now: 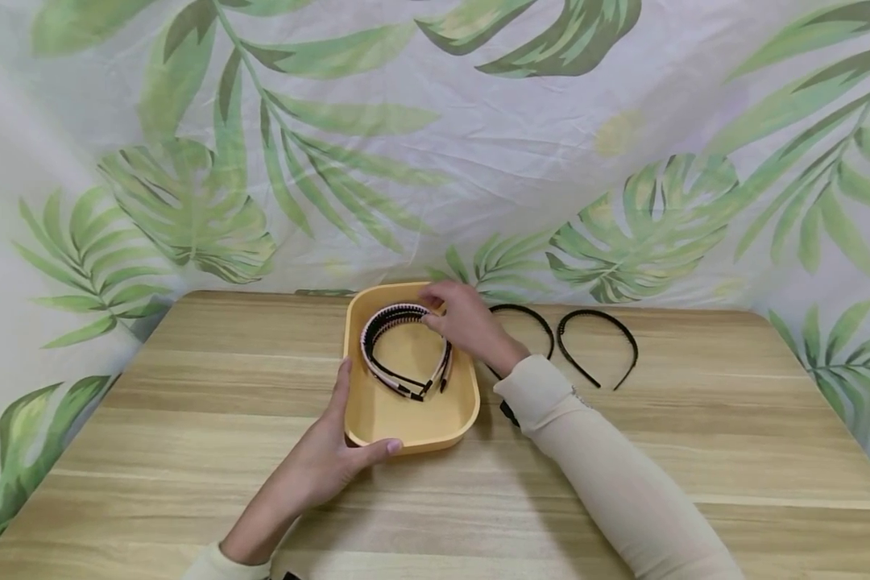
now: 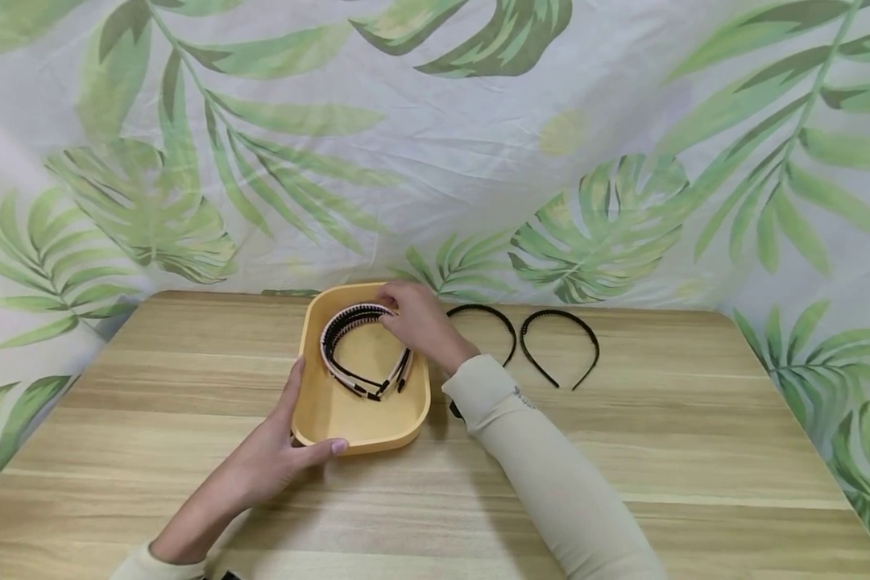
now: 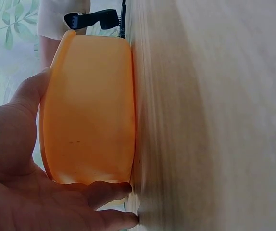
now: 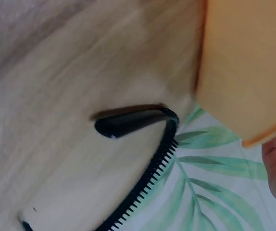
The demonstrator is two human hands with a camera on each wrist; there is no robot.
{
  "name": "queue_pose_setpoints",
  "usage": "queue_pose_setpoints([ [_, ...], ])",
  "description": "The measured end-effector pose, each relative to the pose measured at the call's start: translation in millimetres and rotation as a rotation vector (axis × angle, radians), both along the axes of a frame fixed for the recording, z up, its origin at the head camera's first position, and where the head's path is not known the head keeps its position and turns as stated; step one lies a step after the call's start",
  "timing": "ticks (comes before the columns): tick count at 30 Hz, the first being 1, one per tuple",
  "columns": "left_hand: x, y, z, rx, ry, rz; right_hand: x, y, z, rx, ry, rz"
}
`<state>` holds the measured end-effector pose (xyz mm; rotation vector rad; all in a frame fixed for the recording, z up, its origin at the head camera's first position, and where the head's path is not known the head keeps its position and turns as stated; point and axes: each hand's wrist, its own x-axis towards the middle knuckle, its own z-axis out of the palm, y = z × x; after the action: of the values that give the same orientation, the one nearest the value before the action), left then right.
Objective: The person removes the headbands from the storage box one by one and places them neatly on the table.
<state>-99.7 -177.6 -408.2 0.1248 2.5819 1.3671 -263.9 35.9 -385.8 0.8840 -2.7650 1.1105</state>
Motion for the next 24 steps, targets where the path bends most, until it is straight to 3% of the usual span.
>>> queue_pose_setpoints([
  [12, 1.7, -0.9, 0.4, -0.008, 0.001, 0.004, -7.8, -6.3, -7.6, -0.002, -0.017, 0.013],
  [24, 0.8, -0.6, -1.1, 0.017, 0.017, -0.003, -18.1, -13.1, -18.0, 0.042, 0.040, 0.000],
])
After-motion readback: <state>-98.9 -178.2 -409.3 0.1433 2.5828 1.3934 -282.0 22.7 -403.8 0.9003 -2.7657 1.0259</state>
